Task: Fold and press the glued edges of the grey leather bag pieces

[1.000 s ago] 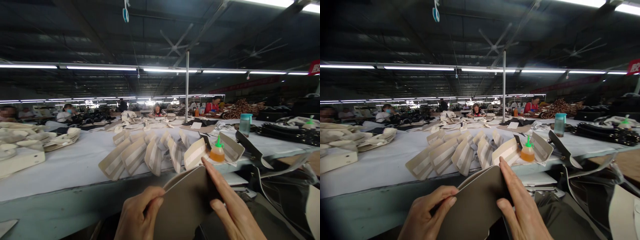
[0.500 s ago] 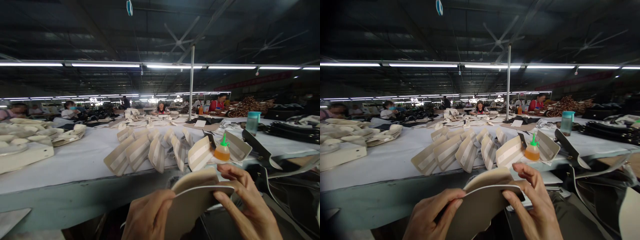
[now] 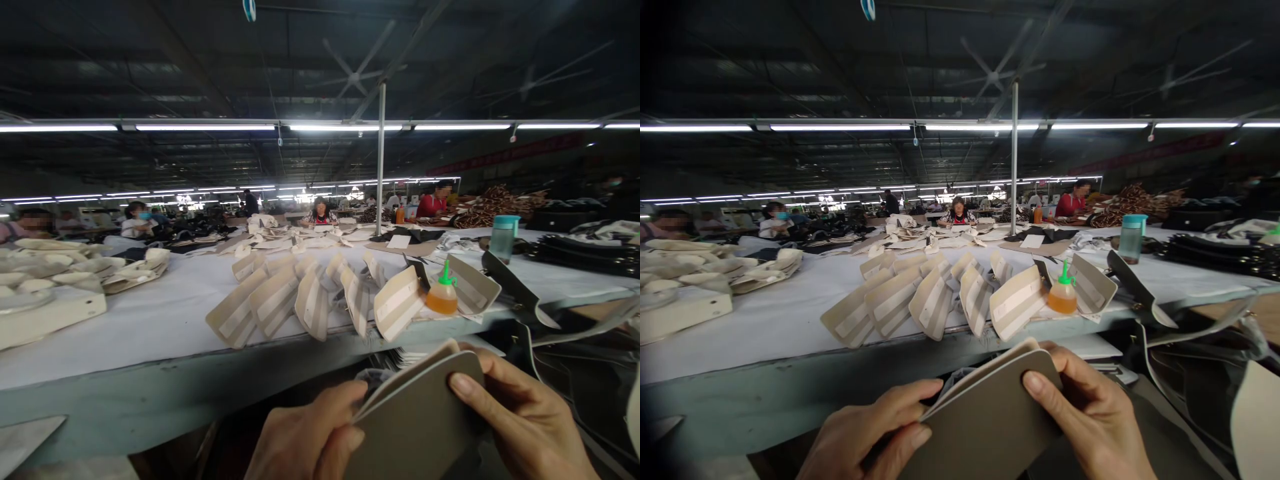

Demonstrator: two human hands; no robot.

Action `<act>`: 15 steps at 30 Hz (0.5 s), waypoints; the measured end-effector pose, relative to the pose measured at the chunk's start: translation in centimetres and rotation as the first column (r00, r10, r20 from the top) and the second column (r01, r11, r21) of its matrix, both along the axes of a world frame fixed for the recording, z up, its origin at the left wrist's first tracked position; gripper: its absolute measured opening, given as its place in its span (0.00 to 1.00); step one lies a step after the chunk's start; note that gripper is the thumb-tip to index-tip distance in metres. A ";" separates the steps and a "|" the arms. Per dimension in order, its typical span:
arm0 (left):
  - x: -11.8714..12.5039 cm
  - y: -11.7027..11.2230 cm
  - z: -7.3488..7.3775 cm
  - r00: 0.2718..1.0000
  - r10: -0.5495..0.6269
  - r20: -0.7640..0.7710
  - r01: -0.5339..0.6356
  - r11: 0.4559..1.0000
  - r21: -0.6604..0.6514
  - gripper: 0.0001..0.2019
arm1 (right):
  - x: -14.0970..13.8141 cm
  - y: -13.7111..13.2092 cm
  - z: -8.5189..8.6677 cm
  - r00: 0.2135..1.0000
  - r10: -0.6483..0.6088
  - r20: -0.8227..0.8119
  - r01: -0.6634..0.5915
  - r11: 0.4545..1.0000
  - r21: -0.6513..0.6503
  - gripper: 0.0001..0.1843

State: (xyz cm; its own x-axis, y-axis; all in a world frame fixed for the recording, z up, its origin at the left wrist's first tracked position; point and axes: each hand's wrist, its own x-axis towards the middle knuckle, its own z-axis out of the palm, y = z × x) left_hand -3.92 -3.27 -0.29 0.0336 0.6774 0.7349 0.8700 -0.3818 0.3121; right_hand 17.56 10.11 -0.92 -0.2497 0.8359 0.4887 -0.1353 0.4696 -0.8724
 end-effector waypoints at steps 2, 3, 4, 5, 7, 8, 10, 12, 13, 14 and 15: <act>-0.1 0.4 0.2 0.997 -0.049 0.053 0.051 0.998 -0.040 0.17 | 0.1 0.1 -0.2 0.999 -0.041 -0.004 0.042 0.997 0.063 0.14; 0.0 0.6 0.3 0.994 -0.059 0.093 0.064 0.997 -0.053 0.17 | 0.1 0.1 -0.2 0.998 -0.066 -0.008 0.067 0.992 0.103 0.13; 0.1 0.7 0.5 0.989 -0.059 0.137 0.068 0.996 -0.063 0.16 | 0.1 0.0 -0.2 0.995 -0.100 -0.015 0.101 0.984 0.147 0.11; 0.3 0.9 0.7 0.982 -0.047 0.181 0.061 0.995 -0.075 0.15 | 0.2 -0.2 -0.3 0.991 -0.131 -0.020 0.133 0.972 0.193 0.09; 0.7 1.1 1.0 0.970 -0.011 0.242 0.039 0.993 -0.110 0.13 | 0.2 -0.5 -0.2 0.981 -0.192 -0.033 0.195 0.948 0.252 0.06; 0.9 1.2 1.2 0.966 0.003 0.259 0.032 0.991 -0.132 0.11 | 0.2 -0.8 -0.1 0.977 -0.208 -0.041 0.212 0.943 0.256 0.05; 1.2 1.3 1.3 0.962 0.020 0.271 0.026 0.986 -0.167 0.09 | 0.1 -1.2 0.1 0.978 -0.204 -0.045 0.209 0.952 0.223 0.06; 1.4 1.4 1.4 0.962 0.014 0.273 0.039 0.982 -0.186 0.08 | 0.0 -1.4 0.2 0.977 -0.207 -0.054 0.213 0.964 0.159 0.10; 1.5 1.4 1.3 0.960 0.006 0.278 0.050 0.980 -0.192 0.08 | -0.1 -1.5 0.3 0.975 -0.212 -0.060 0.218 0.968 0.124 0.11; 1.5 1.4 1.3 0.958 -0.003 0.286 0.062 0.979 -0.195 0.08 | -0.2 -1.5 0.3 0.974 -0.218 -0.066 0.224 0.971 0.090 0.13; 1.6 1.5 1.2 0.955 -0.013 0.295 0.074 0.978 -0.196 0.08 | -0.2 -1.4 0.3 0.973 -0.221 -0.072 0.226 0.973 0.058 0.13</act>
